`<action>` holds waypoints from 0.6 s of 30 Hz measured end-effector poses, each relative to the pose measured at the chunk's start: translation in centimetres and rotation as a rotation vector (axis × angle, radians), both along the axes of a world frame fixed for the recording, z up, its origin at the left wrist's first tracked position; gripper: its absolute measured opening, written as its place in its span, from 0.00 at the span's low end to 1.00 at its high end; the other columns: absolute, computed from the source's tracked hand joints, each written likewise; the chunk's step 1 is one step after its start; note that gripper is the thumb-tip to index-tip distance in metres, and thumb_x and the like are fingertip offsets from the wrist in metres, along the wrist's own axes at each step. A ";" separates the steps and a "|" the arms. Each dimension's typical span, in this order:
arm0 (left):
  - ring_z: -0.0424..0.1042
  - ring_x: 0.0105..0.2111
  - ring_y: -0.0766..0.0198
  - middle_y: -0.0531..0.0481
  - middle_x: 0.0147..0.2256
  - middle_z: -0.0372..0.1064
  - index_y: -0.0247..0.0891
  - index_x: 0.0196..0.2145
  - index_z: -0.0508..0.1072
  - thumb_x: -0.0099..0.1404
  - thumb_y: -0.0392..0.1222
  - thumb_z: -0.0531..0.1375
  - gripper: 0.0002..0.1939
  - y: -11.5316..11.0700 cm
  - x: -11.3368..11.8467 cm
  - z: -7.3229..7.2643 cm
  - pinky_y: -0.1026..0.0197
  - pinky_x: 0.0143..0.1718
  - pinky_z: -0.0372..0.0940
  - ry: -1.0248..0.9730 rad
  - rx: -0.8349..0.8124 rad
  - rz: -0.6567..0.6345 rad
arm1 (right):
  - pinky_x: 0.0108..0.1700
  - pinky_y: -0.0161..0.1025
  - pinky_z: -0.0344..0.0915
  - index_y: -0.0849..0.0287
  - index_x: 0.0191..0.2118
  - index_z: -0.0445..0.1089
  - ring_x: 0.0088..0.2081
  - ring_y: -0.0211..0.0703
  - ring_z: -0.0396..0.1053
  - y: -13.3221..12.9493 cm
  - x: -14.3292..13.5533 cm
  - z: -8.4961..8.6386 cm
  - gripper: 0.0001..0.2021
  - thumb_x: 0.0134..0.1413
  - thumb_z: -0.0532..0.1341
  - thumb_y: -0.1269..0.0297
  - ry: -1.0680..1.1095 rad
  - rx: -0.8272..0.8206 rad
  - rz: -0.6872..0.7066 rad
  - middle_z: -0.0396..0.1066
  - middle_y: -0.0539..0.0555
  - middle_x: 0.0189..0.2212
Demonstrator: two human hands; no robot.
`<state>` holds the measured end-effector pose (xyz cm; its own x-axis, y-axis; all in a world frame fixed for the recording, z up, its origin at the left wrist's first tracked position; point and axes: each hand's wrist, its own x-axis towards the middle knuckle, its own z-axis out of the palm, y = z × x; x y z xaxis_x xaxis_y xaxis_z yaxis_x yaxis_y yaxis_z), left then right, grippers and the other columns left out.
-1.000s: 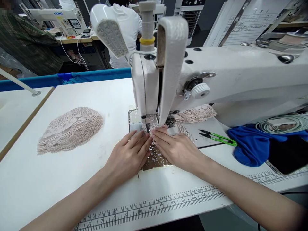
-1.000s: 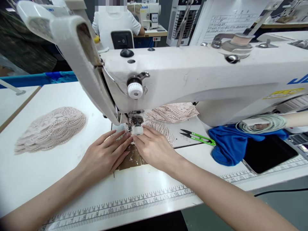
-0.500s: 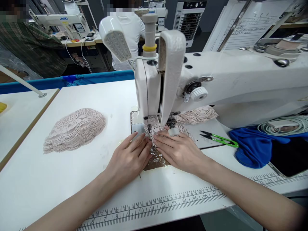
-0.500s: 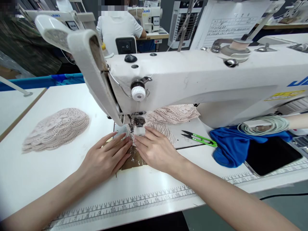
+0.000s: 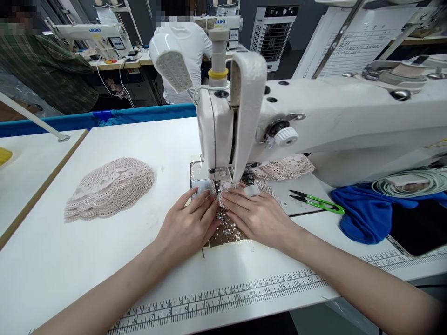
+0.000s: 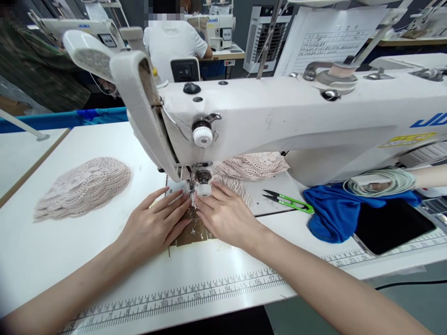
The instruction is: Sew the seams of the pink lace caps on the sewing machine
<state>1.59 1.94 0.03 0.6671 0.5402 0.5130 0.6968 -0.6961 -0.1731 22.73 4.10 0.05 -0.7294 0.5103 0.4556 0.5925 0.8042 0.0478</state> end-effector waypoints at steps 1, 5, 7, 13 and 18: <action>0.74 0.48 0.55 0.43 0.43 0.77 0.30 0.47 0.74 0.68 0.40 0.56 0.14 0.1 0.0 0.0 0.48 0.54 0.65 0.000 -0.007 0.001 | 0.56 0.46 0.64 0.65 0.51 0.72 0.45 0.43 0.72 0.0 0.0 0.0 0.14 0.65 0.54 0.68 -0.003 -0.002 -0.004 0.75 0.56 0.47; 0.74 0.49 0.54 0.42 0.45 0.76 0.31 0.48 0.73 0.68 0.41 0.56 0.15 0.3 -0.1 -0.1 0.47 0.55 0.64 -0.001 -0.042 0.012 | 0.55 0.47 0.64 0.64 0.51 0.72 0.43 0.43 0.72 0.1 -0.1 0.0 0.15 0.65 0.54 0.67 -0.006 -0.011 -0.023 0.76 0.56 0.46; 0.73 0.49 0.55 0.42 0.46 0.76 0.31 0.49 0.73 0.68 0.41 0.56 0.15 0.4 -0.1 -0.2 0.47 0.56 0.63 -0.002 -0.052 0.019 | 0.55 0.47 0.64 0.64 0.51 0.72 0.44 0.44 0.72 0.2 -0.1 0.0 0.15 0.64 0.54 0.68 -0.009 -0.026 -0.032 0.76 0.57 0.46; 0.73 0.49 0.55 0.41 0.47 0.75 0.29 0.49 0.72 0.69 0.42 0.55 0.16 0.7 -0.2 -0.2 0.47 0.56 0.63 0.006 -0.040 0.025 | 0.57 0.49 0.63 0.65 0.54 0.69 0.47 0.45 0.71 0.3 -0.3 0.0 0.17 0.66 0.52 0.67 -0.032 -0.038 -0.064 0.75 0.58 0.47; 0.73 0.49 0.54 0.41 0.47 0.75 0.29 0.49 0.72 0.69 0.42 0.55 0.17 0.8 -0.1 -0.2 0.47 0.56 0.62 -0.003 -0.042 0.027 | 0.58 0.48 0.62 0.66 0.55 0.68 0.47 0.45 0.71 0.4 -0.3 0.1 0.17 0.65 0.52 0.67 -0.048 -0.031 -0.064 0.75 0.58 0.47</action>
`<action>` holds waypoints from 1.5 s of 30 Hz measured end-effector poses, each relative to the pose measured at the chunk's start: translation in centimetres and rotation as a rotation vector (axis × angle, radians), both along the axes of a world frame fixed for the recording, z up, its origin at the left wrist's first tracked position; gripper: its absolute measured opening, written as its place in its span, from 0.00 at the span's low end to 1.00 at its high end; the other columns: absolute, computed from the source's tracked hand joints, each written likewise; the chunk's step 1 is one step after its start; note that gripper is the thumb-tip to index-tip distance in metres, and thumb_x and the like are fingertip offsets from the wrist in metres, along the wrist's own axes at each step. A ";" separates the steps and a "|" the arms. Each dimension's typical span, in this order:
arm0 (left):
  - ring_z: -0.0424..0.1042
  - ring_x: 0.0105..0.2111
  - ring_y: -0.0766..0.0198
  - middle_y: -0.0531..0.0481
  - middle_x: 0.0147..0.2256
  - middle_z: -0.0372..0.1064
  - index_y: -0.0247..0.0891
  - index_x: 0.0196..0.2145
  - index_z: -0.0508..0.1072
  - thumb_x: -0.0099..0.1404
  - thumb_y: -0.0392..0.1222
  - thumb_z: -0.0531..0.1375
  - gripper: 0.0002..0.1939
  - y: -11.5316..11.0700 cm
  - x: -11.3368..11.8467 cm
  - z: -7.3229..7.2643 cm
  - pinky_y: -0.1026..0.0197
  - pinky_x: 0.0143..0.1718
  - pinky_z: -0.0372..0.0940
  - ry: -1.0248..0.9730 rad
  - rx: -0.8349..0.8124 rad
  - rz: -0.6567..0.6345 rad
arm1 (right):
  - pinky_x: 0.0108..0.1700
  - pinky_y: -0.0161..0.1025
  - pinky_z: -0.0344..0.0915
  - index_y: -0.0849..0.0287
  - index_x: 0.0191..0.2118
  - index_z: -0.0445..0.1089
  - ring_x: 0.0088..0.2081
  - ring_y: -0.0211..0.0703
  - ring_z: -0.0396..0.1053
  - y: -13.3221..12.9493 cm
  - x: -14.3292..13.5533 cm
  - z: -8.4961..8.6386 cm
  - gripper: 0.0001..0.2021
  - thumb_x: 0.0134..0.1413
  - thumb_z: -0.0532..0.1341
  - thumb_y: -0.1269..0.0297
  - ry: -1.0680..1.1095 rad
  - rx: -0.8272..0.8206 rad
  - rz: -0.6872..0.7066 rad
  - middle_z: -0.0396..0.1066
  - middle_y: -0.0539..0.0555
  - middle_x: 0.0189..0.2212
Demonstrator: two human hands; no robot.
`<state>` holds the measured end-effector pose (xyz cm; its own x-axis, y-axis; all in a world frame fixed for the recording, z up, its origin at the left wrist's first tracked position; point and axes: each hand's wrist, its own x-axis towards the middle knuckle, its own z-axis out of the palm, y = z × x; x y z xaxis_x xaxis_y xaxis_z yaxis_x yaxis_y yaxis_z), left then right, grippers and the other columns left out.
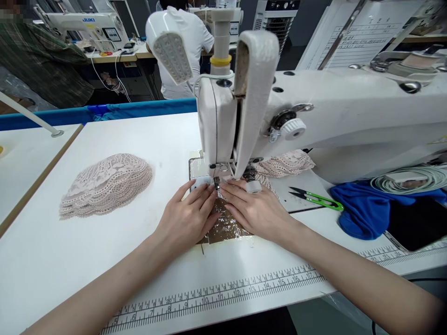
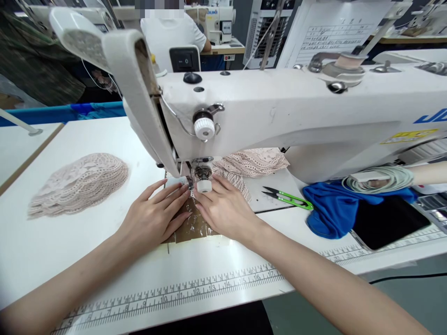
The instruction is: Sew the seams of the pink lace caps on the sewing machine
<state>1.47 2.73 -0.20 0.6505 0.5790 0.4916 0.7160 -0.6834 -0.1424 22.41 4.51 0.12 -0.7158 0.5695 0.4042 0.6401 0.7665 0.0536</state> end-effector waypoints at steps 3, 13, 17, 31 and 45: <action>0.74 0.48 0.54 0.40 0.46 0.76 0.27 0.49 0.72 0.69 0.42 0.55 0.17 0.0 0.0 0.0 0.47 0.56 0.62 -0.003 0.001 -0.004 | 0.58 0.47 0.62 0.68 0.55 0.68 0.48 0.46 0.71 0.0 0.0 0.0 0.17 0.65 0.52 0.67 -0.013 -0.004 -0.001 0.75 0.59 0.48; 0.73 0.50 0.54 0.40 0.48 0.74 0.26 0.50 0.71 0.69 0.42 0.55 0.18 -0.1 0.0 0.0 0.47 0.58 0.60 0.015 0.000 0.008 | 0.59 0.50 0.60 0.67 0.54 0.69 0.50 0.48 0.69 0.0 0.0 -0.1 0.17 0.66 0.50 0.66 -0.021 -0.023 -0.019 0.72 0.60 0.51; 0.73 0.49 0.54 0.40 0.47 0.75 0.27 0.50 0.72 0.69 0.42 0.55 0.17 -0.1 0.1 0.2 0.48 0.56 0.61 0.023 0.007 0.006 | 0.60 0.50 0.59 0.66 0.52 0.70 0.52 0.49 0.68 0.0 0.0 -0.3 0.17 0.66 0.51 0.66 -0.007 -0.024 -0.013 0.73 0.59 0.51; 0.71 0.51 0.54 0.41 0.49 0.73 0.29 0.52 0.71 0.69 0.43 0.54 0.18 -0.2 0.0 0.0 0.48 0.57 0.59 0.035 0.015 0.018 | 0.60 0.49 0.59 0.67 0.51 0.70 0.53 0.48 0.67 0.0 0.0 -0.3 0.15 0.65 0.52 0.67 0.058 -0.038 0.002 0.74 0.61 0.48; 0.73 0.38 0.57 0.49 0.34 0.78 0.36 0.35 0.75 0.67 0.44 0.58 0.10 -0.5 -0.6 2.3 0.54 0.39 0.63 0.032 0.125 -0.032 | 0.53 0.47 0.63 0.64 0.34 0.74 0.36 0.46 0.71 2.2 0.6 3.0 0.10 0.51 0.57 0.80 -0.203 -0.062 -0.062 0.75 0.58 0.33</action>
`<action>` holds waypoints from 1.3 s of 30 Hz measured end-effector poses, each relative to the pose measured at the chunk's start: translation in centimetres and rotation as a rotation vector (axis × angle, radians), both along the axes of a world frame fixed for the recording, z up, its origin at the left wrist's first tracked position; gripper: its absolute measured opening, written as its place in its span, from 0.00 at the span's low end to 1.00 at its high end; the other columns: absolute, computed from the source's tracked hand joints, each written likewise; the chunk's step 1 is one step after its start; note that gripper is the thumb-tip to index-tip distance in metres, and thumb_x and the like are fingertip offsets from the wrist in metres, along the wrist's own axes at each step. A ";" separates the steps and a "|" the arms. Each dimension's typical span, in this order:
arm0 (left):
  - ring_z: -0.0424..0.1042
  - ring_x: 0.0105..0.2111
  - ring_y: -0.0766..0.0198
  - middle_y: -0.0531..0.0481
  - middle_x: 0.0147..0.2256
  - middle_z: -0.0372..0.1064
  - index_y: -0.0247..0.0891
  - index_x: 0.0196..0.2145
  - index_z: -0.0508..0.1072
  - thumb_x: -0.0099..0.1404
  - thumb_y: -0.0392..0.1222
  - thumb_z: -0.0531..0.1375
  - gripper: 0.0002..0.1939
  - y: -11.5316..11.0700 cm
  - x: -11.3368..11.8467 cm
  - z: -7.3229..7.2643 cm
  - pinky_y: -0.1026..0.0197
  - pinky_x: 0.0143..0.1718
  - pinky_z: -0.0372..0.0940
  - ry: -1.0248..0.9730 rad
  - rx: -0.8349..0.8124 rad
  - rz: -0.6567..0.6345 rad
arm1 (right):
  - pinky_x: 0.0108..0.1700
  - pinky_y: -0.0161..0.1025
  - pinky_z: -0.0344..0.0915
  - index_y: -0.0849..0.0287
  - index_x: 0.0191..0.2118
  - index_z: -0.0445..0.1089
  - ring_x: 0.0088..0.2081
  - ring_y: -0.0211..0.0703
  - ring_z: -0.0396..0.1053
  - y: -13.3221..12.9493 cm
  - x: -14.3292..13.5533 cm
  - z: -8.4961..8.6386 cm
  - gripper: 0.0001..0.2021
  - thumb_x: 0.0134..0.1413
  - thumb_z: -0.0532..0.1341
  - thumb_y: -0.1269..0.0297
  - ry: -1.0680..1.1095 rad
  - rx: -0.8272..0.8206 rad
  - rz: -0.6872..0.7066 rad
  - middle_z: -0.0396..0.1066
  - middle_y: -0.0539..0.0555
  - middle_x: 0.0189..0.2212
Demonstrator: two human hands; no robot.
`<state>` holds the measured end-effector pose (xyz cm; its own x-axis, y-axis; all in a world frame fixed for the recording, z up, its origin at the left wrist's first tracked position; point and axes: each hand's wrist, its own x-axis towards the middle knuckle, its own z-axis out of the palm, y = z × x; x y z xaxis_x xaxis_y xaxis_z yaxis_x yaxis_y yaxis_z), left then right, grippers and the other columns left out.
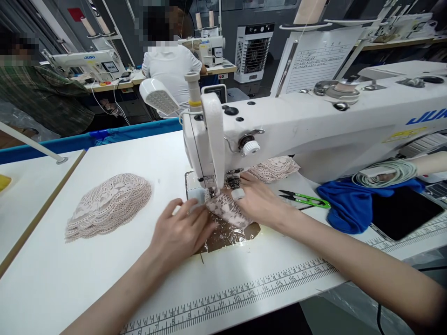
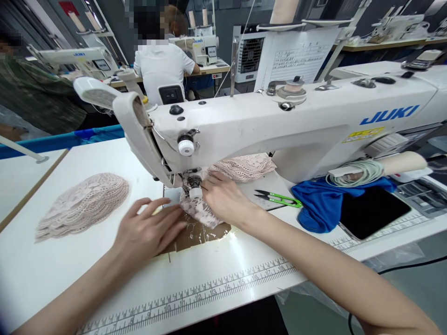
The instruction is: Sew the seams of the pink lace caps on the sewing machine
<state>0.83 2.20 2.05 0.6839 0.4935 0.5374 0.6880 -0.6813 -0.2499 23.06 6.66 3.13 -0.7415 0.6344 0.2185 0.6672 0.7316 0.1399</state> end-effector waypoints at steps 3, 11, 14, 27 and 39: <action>0.69 0.25 0.63 0.54 0.20 0.71 0.38 0.22 0.69 0.64 0.39 0.61 0.13 -0.3 -0.7 0.6 0.57 0.33 0.61 -0.047 0.133 0.093 | 0.46 0.45 0.65 0.62 0.26 0.73 0.29 0.42 0.68 -0.2 0.0 0.1 0.12 0.49 0.55 0.82 0.023 0.041 -0.061 0.71 0.54 0.24; 0.72 0.49 0.55 0.48 0.49 0.74 0.40 0.49 0.73 0.68 0.37 0.54 0.14 -0.3 -0.3 -0.6 0.49 0.49 0.64 0.048 -0.226 0.013 | 0.47 0.47 0.63 0.64 0.35 0.75 0.40 0.48 0.67 -0.3 0.8 -0.9 0.11 0.54 0.55 0.81 0.018 0.107 0.065 0.72 0.58 0.32; 0.72 0.47 0.48 0.45 0.46 0.76 0.40 0.41 0.76 0.66 0.27 0.51 0.16 0.4 -1.9 0.2 0.40 0.48 0.62 0.123 -0.061 0.272 | 0.47 0.47 0.63 0.64 0.35 0.75 0.40 0.49 0.67 -0.5 1.0 -1.2 0.11 0.53 0.56 0.80 0.068 0.058 0.077 0.72 0.59 0.31; 0.70 0.52 0.54 0.44 0.49 0.73 0.36 0.53 0.69 0.71 0.44 0.52 0.17 0.7 -0.3 -0.7 0.45 0.59 0.58 -0.083 -0.275 0.166 | 0.55 0.48 0.62 0.63 0.49 0.71 0.48 0.46 0.69 -2.1 0.2 -2.0 0.18 0.58 0.50 0.80 0.201 -0.045 0.198 0.74 0.58 0.47; 0.69 0.50 0.48 0.37 0.48 0.70 0.31 0.49 0.74 0.69 0.45 0.54 0.18 -0.1 0.9 -1.8 0.47 0.48 0.69 0.006 -0.276 0.062 | 0.54 0.48 0.64 0.64 0.47 0.69 0.53 0.48 0.66 -1.6 0.0 -2.7 0.16 0.60 0.48 0.79 0.206 -0.031 0.158 0.73 0.60 0.48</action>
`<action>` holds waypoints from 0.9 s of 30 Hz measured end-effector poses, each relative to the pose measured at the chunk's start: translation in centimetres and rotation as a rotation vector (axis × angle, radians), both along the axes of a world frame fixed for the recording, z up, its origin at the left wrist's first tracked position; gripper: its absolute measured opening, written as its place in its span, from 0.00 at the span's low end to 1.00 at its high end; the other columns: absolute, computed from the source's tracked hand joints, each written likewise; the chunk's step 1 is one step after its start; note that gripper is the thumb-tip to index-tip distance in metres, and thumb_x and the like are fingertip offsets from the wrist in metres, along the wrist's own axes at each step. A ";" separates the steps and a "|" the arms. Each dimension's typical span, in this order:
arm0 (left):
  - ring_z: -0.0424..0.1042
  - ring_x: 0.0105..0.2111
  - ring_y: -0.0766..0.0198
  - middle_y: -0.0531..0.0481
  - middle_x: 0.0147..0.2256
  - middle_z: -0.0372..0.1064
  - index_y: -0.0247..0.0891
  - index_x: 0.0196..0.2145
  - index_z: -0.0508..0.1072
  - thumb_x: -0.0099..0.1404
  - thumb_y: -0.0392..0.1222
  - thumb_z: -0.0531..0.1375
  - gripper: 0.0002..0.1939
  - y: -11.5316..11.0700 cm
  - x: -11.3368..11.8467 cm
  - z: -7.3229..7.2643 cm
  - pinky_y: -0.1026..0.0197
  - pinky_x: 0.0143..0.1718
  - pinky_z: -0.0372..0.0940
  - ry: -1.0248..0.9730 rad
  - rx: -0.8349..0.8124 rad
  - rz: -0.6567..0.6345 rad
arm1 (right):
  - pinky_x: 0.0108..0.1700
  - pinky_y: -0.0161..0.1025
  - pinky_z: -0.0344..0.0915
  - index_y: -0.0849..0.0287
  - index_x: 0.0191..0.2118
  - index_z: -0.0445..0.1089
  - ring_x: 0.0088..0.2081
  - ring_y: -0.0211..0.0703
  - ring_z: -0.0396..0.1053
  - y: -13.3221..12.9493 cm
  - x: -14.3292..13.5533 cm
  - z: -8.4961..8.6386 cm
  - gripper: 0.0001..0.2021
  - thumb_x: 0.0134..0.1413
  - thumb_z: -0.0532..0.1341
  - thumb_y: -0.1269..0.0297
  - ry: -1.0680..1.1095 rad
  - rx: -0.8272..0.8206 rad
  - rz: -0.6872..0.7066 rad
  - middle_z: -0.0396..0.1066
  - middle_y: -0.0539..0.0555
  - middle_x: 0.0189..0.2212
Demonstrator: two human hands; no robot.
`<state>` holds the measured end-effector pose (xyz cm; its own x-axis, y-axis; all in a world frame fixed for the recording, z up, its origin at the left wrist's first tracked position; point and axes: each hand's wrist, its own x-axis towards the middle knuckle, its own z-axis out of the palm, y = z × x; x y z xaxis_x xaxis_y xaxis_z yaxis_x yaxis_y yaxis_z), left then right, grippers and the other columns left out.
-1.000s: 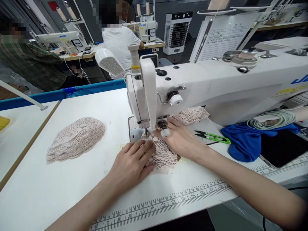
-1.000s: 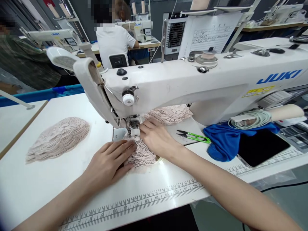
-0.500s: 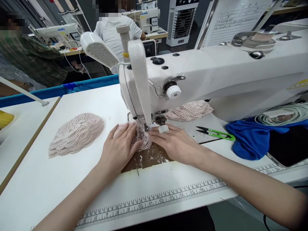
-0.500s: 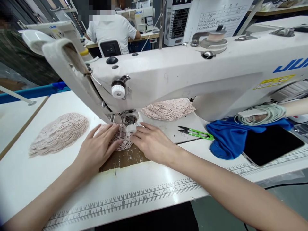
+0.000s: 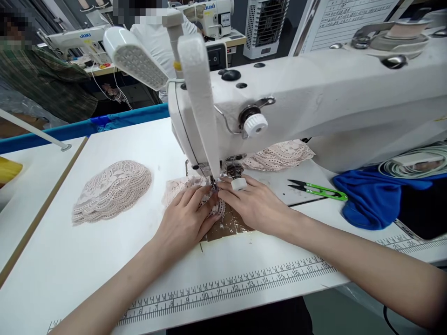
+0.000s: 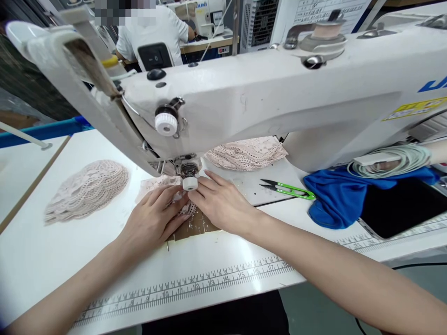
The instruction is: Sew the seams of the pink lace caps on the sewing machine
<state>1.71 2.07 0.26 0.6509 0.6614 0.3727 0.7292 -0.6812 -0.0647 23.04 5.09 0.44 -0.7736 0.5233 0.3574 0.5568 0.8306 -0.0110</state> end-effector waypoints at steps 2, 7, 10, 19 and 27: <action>0.67 0.54 0.47 0.37 0.51 0.70 0.32 0.51 0.73 0.69 0.46 0.54 0.19 -0.1 0.1 0.0 0.45 0.52 0.67 -0.007 0.008 0.012 | 0.55 0.49 0.63 0.64 0.48 0.68 0.53 0.49 0.66 -0.1 -0.1 0.0 0.16 0.60 0.48 0.79 -0.028 0.002 -0.010 0.72 0.61 0.49; 0.67 0.56 0.48 0.37 0.53 0.70 0.30 0.53 0.71 0.69 0.47 0.54 0.21 -0.3 0.2 -0.3 0.45 0.58 0.62 -0.001 0.027 0.018 | 0.56 0.51 0.61 0.67 0.49 0.67 0.50 0.50 0.70 -0.2 -0.3 0.0 0.17 0.59 0.48 0.80 -0.090 0.065 -0.030 0.72 0.64 0.48; 0.67 0.56 0.49 0.37 0.52 0.70 0.30 0.53 0.71 0.69 0.48 0.54 0.22 -0.2 0.2 -0.4 0.45 0.58 0.62 0.020 0.047 0.017 | 0.55 0.51 0.62 0.67 0.49 0.67 0.50 0.50 0.69 -0.2 -0.3 0.0 0.16 0.59 0.49 0.80 -0.085 0.044 -0.024 0.72 0.65 0.48; 0.67 0.56 0.50 0.37 0.53 0.70 0.31 0.53 0.71 0.70 0.48 0.54 0.21 -0.2 0.1 -0.4 0.46 0.58 0.62 0.011 0.063 0.017 | 0.54 0.49 0.62 0.66 0.50 0.67 0.46 0.48 0.71 -0.4 -0.4 0.1 0.16 0.61 0.48 0.77 -0.106 0.067 -0.057 0.73 0.63 0.47; 0.67 0.56 0.52 0.42 0.53 0.70 0.34 0.54 0.70 0.69 0.50 0.54 0.22 -0.3 -0.2 -0.2 0.44 0.59 0.61 -0.012 0.035 0.013 | 0.53 0.50 0.63 0.66 0.52 0.66 0.45 0.49 0.71 -0.3 -0.3 0.0 0.17 0.57 0.52 0.78 -0.092 0.030 -0.072 0.73 0.64 0.47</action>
